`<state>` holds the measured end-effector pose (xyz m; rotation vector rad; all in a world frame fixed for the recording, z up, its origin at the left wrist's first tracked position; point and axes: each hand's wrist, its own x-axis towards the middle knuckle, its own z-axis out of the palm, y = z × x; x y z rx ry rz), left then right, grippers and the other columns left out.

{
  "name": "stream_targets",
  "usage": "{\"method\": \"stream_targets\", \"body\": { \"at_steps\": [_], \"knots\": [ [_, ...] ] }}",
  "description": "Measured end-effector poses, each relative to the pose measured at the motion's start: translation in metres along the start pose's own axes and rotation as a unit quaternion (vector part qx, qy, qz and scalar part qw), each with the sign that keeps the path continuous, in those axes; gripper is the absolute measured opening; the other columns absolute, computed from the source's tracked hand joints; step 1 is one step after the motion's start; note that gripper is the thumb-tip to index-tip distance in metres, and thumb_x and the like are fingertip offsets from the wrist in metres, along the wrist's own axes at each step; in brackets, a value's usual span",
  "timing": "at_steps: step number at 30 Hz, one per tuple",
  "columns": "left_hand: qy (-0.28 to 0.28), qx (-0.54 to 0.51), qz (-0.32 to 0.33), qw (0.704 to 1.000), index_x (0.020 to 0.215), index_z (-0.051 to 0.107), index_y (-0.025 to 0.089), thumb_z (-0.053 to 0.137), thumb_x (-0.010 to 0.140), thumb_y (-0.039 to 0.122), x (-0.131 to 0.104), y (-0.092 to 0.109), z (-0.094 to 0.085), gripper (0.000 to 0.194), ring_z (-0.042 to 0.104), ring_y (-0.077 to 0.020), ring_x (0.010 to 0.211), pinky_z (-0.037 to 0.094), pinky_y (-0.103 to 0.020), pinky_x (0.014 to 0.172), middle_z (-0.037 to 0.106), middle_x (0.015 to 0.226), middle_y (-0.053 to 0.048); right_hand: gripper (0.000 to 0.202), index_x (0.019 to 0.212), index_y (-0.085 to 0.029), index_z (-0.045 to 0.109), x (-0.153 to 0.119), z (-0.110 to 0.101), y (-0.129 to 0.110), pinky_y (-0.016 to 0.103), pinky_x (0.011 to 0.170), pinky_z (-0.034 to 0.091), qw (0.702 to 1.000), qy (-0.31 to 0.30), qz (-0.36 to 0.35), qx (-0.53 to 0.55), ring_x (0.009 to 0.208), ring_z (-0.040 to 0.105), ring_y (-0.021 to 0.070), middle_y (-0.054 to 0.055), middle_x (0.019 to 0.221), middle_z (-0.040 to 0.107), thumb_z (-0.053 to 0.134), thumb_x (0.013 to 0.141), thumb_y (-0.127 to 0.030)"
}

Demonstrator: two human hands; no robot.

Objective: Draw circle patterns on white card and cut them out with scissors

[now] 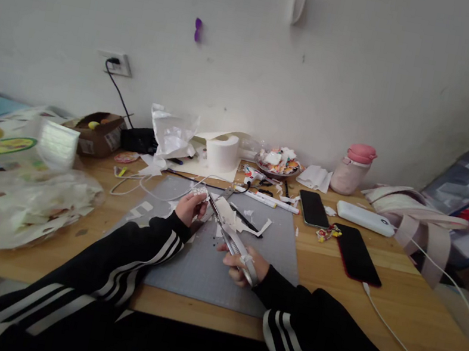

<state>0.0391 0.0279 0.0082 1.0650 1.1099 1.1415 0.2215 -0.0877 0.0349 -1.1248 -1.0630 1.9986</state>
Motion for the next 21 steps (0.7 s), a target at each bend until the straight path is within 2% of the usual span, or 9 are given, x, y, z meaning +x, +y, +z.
{"method": "stream_targets", "body": {
  "at_steps": [5,11,21],
  "knots": [
    [-0.004,-0.007,0.004,1.000,0.083,0.060,0.018,0.050,0.094,0.035,-0.0021,0.0015,-0.0010,0.023,0.048,-0.0071,0.052,0.045,-0.019,0.045,0.059,0.071,0.001,0.044,0.083,-0.024,0.058,-0.0015,0.0007,-0.0010,0.021,0.037,0.004,1.000,-0.001,-0.001,-0.002,0.033,0.017,0.0000,-0.012,0.049,0.033,0.080,0.048,-0.039],
    [0.019,-0.015,0.000,1.000,0.096,0.058,0.011,0.054,0.092,0.033,0.0047,-0.0021,-0.0005,0.022,0.055,-0.0073,0.057,0.048,-0.020,0.050,0.059,0.078,0.001,0.044,0.082,-0.023,0.058,-0.0054,0.0043,-0.0030,0.023,0.040,0.004,1.000,0.004,-0.006,-0.002,0.034,0.017,-0.0010,-0.011,0.052,0.034,0.080,0.048,-0.040],
    [0.037,-0.033,0.000,0.999,0.093,0.058,0.012,0.054,0.093,0.033,0.0051,-0.0008,-0.0012,0.022,0.052,-0.0061,0.053,0.045,-0.018,0.046,0.058,0.074,0.002,0.040,0.080,-0.023,0.059,-0.0071,0.0051,-0.0024,0.023,0.040,0.004,1.000,0.003,-0.018,-0.004,0.034,0.018,-0.0008,-0.011,0.052,0.034,0.079,0.050,-0.040]
  ]
}}
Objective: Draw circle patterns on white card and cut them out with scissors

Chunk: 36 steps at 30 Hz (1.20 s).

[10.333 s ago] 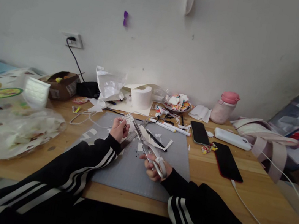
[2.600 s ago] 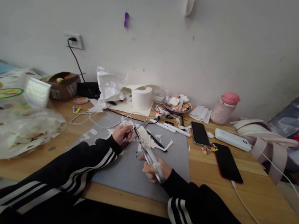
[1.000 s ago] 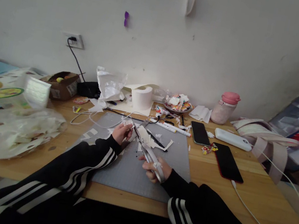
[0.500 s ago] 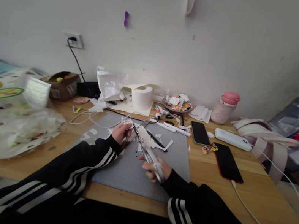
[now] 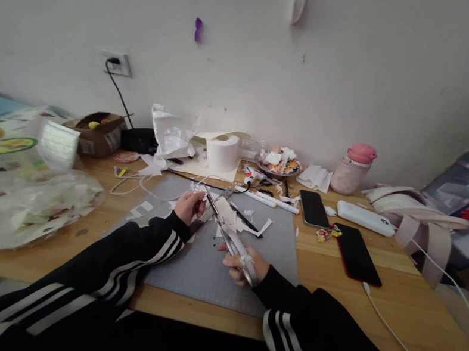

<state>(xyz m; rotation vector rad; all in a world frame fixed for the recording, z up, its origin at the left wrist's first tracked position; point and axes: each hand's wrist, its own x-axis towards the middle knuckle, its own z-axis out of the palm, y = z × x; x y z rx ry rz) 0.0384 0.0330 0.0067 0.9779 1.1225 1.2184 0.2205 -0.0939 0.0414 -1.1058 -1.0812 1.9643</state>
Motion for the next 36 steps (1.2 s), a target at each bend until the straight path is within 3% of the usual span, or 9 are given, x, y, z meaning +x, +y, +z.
{"method": "stream_targets", "body": {
  "at_steps": [12,24,31,36],
  "knots": [
    [-0.001,-0.012,-0.002,1.000,0.097,0.058,0.012,0.053,0.093,0.035,-0.0010,0.0035,0.0013,0.023,0.054,-0.0074,0.057,0.047,-0.020,0.049,0.059,0.079,0.000,0.043,0.083,-0.024,0.060,0.0009,-0.0004,-0.0008,0.023,0.039,0.004,1.000,0.007,0.009,-0.001,0.034,0.017,-0.0002,-0.012,0.050,0.032,0.079,0.048,-0.041],
    [-0.047,-0.005,-0.030,0.998,0.099,0.059,0.012,0.055,0.092,0.033,-0.0013,-0.0021,-0.0020,0.022,0.058,-0.0097,0.064,0.051,-0.024,0.056,0.061,0.085,-0.002,0.038,0.080,-0.024,0.060,-0.0001,0.0011,-0.0014,0.022,0.041,0.005,1.000,0.019,0.008,0.008,0.035,0.015,-0.0003,-0.011,0.051,0.031,0.078,0.051,-0.039],
    [-0.081,-0.030,-0.041,0.995,0.095,0.059,0.012,0.054,0.093,0.034,0.0007,-0.0011,-0.0037,0.023,0.055,-0.0076,0.057,0.048,-0.021,0.051,0.060,0.078,0.000,0.038,0.082,-0.023,0.060,0.0000,0.0013,-0.0026,0.022,0.041,0.003,1.000,0.018,0.015,0.018,0.034,0.016,-0.0007,-0.011,0.050,0.033,0.078,0.051,-0.037],
    [-0.097,-0.049,-0.049,0.993,0.101,0.058,0.012,0.054,0.092,0.034,0.0034,-0.0004,-0.0073,0.024,0.059,-0.0101,0.065,0.052,-0.024,0.057,0.061,0.086,-0.002,0.037,0.076,-0.021,0.061,0.0003,0.0019,-0.0056,0.022,0.041,0.001,0.999,0.011,0.030,0.024,0.033,0.015,-0.0017,-0.011,0.050,0.033,0.077,0.052,-0.044]
  ]
}}
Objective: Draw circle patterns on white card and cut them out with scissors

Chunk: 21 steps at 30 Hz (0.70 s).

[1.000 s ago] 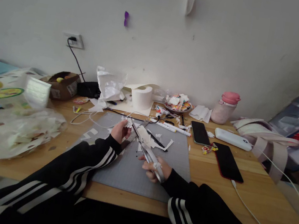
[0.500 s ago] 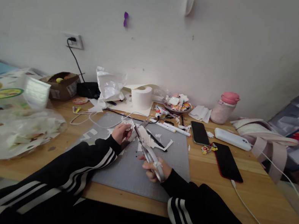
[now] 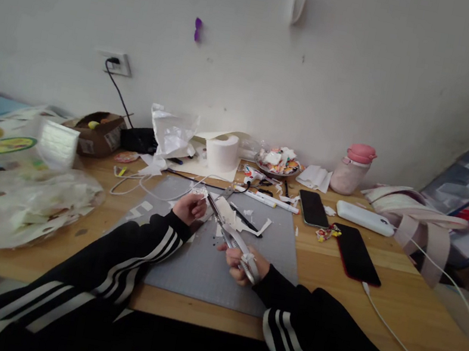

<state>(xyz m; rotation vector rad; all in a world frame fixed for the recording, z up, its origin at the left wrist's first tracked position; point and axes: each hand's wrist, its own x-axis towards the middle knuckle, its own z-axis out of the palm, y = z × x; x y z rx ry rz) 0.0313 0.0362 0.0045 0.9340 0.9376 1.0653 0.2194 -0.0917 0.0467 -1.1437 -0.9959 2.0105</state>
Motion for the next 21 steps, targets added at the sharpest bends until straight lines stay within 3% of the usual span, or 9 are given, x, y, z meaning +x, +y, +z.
{"method": "stream_targets", "body": {
  "at_steps": [6,13,21],
  "knots": [
    [-0.001,-0.011,0.005,1.000,0.105,0.058,0.013,0.055,0.092,0.033,0.0021,-0.0037,-0.0027,0.024,0.060,-0.0120,0.072,0.053,-0.027,0.062,0.062,0.093,-0.004,0.042,0.075,-0.020,0.061,-0.0022,-0.0023,-0.0015,0.021,0.041,0.001,1.000,-0.011,0.007,0.000,0.034,0.015,-0.0018,-0.010,0.051,0.034,0.076,0.051,-0.051],
    [0.003,-0.012,0.012,1.000,0.104,0.058,0.013,0.055,0.092,0.032,0.0030,-0.0056,-0.0030,0.023,0.060,-0.0110,0.069,0.053,-0.025,0.059,0.062,0.091,-0.003,0.037,0.081,-0.022,0.062,-0.0035,-0.0006,0.0014,0.022,0.041,0.004,1.000,-0.005,-0.020,-0.004,0.034,0.018,-0.0015,-0.010,0.051,0.035,0.079,0.051,-0.034],
    [0.010,-0.010,0.003,1.000,0.103,0.058,0.012,0.055,0.092,0.033,-0.0003,-0.0041,0.0005,0.024,0.059,-0.0108,0.068,0.052,-0.025,0.058,0.061,0.089,-0.003,0.039,0.080,-0.022,0.062,-0.0019,0.0007,0.0003,0.022,0.038,0.004,1.000,-0.009,-0.025,-0.008,0.031,0.019,-0.0013,-0.010,0.049,0.038,0.080,0.048,-0.032]
  ]
}}
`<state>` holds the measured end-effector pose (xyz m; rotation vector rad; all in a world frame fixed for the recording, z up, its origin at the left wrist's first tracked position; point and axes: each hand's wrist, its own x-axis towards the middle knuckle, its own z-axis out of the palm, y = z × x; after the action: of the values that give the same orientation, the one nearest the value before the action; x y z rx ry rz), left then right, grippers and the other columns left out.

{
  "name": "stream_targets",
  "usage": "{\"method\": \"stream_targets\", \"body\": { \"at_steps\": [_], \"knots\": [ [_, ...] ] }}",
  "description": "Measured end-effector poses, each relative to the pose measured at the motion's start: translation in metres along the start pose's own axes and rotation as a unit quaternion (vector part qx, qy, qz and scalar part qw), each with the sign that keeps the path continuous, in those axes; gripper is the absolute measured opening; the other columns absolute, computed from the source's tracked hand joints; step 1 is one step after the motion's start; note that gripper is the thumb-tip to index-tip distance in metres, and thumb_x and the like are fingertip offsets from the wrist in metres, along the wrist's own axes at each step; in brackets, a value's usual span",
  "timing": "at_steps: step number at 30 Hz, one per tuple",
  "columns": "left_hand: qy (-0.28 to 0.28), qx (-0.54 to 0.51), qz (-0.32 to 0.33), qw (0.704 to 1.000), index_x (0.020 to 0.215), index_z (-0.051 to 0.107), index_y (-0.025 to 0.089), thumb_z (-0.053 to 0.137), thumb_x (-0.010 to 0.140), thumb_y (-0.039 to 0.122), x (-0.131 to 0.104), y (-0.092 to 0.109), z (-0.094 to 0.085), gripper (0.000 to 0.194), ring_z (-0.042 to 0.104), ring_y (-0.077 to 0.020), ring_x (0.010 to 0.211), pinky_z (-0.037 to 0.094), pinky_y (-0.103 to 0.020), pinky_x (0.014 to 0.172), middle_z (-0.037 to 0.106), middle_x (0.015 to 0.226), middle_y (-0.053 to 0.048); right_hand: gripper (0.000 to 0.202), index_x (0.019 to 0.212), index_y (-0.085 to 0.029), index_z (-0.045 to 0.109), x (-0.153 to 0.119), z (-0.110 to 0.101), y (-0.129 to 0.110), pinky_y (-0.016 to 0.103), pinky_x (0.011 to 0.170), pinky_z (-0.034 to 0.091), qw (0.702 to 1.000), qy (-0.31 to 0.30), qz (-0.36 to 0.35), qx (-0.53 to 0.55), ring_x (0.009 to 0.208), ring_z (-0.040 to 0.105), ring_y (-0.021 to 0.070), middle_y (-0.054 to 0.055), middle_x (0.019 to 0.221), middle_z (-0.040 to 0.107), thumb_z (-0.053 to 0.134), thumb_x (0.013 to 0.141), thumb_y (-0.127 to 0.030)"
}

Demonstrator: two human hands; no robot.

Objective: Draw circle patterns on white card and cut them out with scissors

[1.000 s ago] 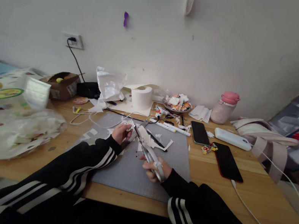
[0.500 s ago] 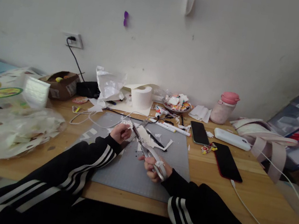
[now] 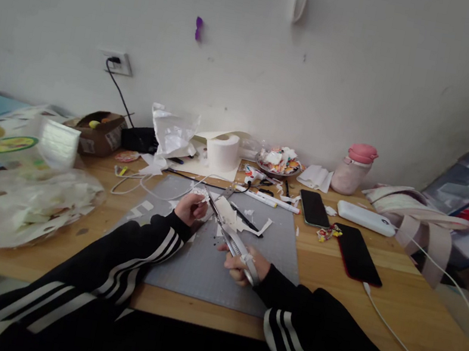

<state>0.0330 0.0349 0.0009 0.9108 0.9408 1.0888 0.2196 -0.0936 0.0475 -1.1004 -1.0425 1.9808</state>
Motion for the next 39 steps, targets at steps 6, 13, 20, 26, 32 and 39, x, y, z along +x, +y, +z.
{"method": "stream_targets", "body": {
  "at_steps": [6,13,20,26,32,39],
  "knots": [
    [0.016,0.003,-0.005,1.000,0.101,0.058,0.012,0.054,0.092,0.035,-0.001,0.004,0.003,0.025,0.059,-0.0103,0.066,0.052,-0.025,0.057,0.061,0.087,-0.002,0.038,0.080,-0.022,0.063,0.000,0.001,0.000,0.021,0.038,0.004,1.000,0.003,-0.001,-0.001,0.032,0.019,-0.0014,-0.010,0.050,0.038,0.080,0.048,-0.032],
    [0.043,0.013,0.013,0.999,0.101,0.058,0.013,0.053,0.093,0.036,-0.001,0.005,0.006,0.025,0.058,-0.0101,0.065,0.051,-0.025,0.057,0.061,0.086,-0.002,0.036,0.079,-0.023,0.063,0.000,0.000,0.002,0.022,0.040,0.003,1.000,0.004,-0.002,0.004,0.033,0.018,-0.0012,-0.010,0.051,0.035,0.080,0.048,-0.033],
    [0.023,0.042,0.008,0.999,0.096,0.058,0.012,0.053,0.093,0.033,-0.004,0.005,0.007,0.022,0.053,-0.0069,0.055,0.046,-0.019,0.048,0.058,0.077,0.001,0.030,0.077,-0.022,0.061,0.000,-0.002,0.003,0.022,0.041,0.003,1.000,0.007,-0.005,0.007,0.034,0.015,-0.0012,-0.011,0.051,0.033,0.075,0.052,-0.030],
    [0.004,0.067,0.008,0.998,0.096,0.059,0.012,0.054,0.092,0.032,-0.007,0.003,0.008,0.021,0.055,-0.0077,0.058,0.048,-0.020,0.050,0.059,0.079,0.000,0.034,0.081,-0.022,0.059,0.008,-0.008,0.006,0.019,0.036,0.005,1.000,-0.011,0.012,0.007,0.031,0.017,-0.0006,-0.012,0.049,0.036,0.070,0.048,-0.024],
    [0.003,0.077,0.013,0.997,0.100,0.059,0.012,0.054,0.092,0.033,-0.005,0.001,0.008,0.023,0.058,-0.0100,0.065,0.051,-0.024,0.056,0.061,0.086,-0.002,0.034,0.082,-0.022,0.059,0.012,-0.014,0.009,0.015,0.031,0.009,0.999,-0.034,0.014,0.012,0.031,0.017,-0.0005,-0.013,0.048,0.038,0.069,0.050,-0.023],
    [0.009,0.080,0.025,0.996,0.095,0.059,0.012,0.053,0.093,0.034,-0.002,0.000,0.005,0.023,0.054,-0.0074,0.056,0.048,-0.020,0.050,0.059,0.077,0.001,0.043,0.087,-0.022,0.059,0.018,-0.022,0.015,0.013,0.029,0.013,0.997,-0.067,0.019,0.019,0.029,0.019,-0.0002,-0.015,0.046,0.040,0.075,0.047,-0.025]
  ]
}}
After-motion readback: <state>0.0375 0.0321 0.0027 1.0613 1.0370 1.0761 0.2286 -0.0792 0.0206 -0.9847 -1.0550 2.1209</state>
